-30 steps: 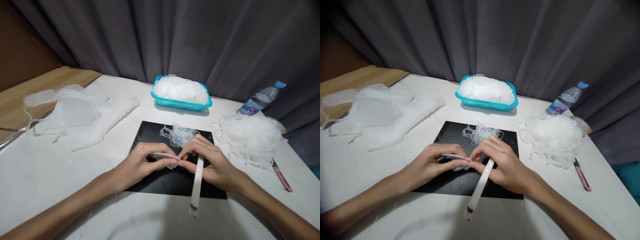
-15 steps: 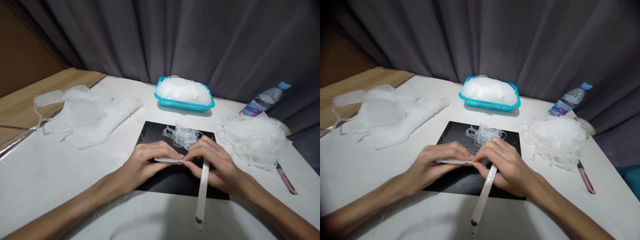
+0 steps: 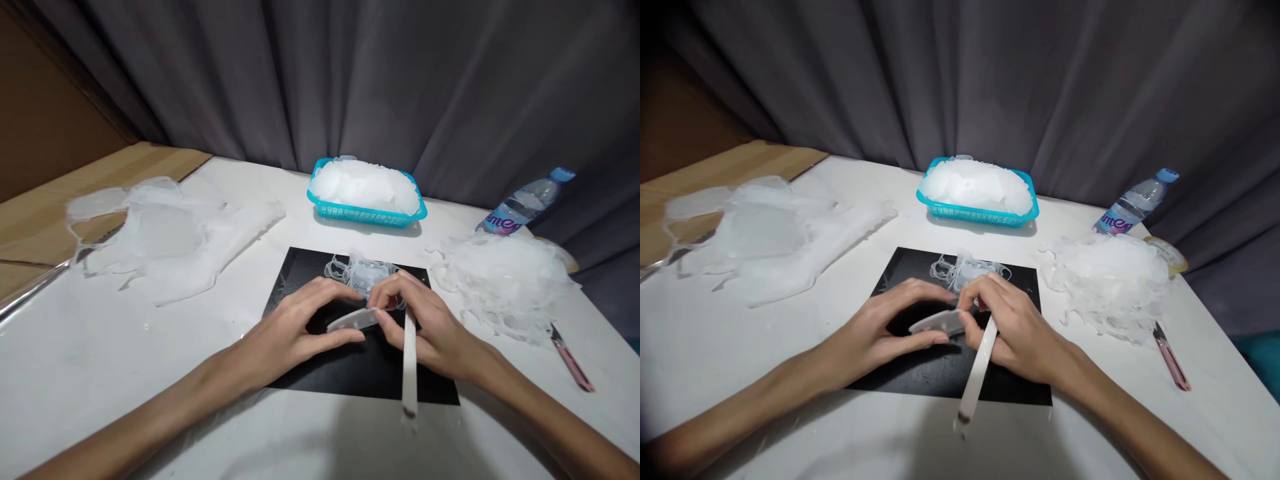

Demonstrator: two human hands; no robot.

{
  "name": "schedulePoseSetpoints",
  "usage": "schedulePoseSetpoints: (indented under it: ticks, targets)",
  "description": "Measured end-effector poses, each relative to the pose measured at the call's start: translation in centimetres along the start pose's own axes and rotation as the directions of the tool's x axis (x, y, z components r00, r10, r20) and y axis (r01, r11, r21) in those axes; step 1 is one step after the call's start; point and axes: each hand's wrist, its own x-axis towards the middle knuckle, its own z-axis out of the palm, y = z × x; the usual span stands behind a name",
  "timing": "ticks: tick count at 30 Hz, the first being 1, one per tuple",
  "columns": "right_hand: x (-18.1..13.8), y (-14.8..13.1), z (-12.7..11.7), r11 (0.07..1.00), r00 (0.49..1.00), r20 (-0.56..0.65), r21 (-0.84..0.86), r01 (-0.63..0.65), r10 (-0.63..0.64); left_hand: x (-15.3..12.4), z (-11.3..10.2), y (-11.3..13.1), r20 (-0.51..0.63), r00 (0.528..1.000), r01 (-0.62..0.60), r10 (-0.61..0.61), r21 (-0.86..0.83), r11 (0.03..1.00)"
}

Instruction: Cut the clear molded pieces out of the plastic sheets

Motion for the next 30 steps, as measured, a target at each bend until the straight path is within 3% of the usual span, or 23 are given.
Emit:
schedulePoseSetpoints:
  ticks: [4, 8, 15, 19, 22, 27, 30]
  targets:
    - [0.5, 2.1, -0.7, 0.978, 0.975, -0.075, 0.038, -0.206, 0.208, -0.1, 0.6, -2.1, 0.087, 0.996, -0.042, 0.015, 0.317, 0.948]
    - [2.5, 4.7, -2.0, 0.966, 0.937, -0.237, 0.110, -0.236, 0.256, -0.3, 1.4, -3.2, 0.112, 0.993, -0.087, 0.038, 0.466, 0.880]
    - [10.0, 10.0, -5.1, 0.972, 0.834, -0.502, 0.067, -0.224, 0.227, -0.7, 1.7, -3.1, 0.077, 0.993, -0.118, 0.090, 0.548, 0.828]
    - [15.3, 13.1, -6.6, 0.955, 0.791, -0.561, -0.005, -0.298, 0.244, -0.8, 1.7, -3.2, 0.058, 0.991, -0.133, 0.120, 0.533, 0.836]
    - [17.6, 14.0, -7.1, 0.921, 0.785, -0.559, -0.094, -0.379, 0.266, -0.8, 1.6, -3.1, 0.064, 0.989, -0.147, 0.133, 0.515, 0.844]
    - [15.7, 11.5, -6.1, 0.875, 0.782, -0.598, -0.268, -0.402, 0.176, -0.6, 1.4, -2.6, 0.065, 0.986, -0.168, 0.157, 0.490, 0.855]
    - [11.3, 8.6, -3.8, 0.886, 0.858, -0.496, -0.330, -0.327, 0.132, -0.5, 1.2, -2.3, 0.070, 0.985, -0.174, 0.159, 0.445, 0.878]
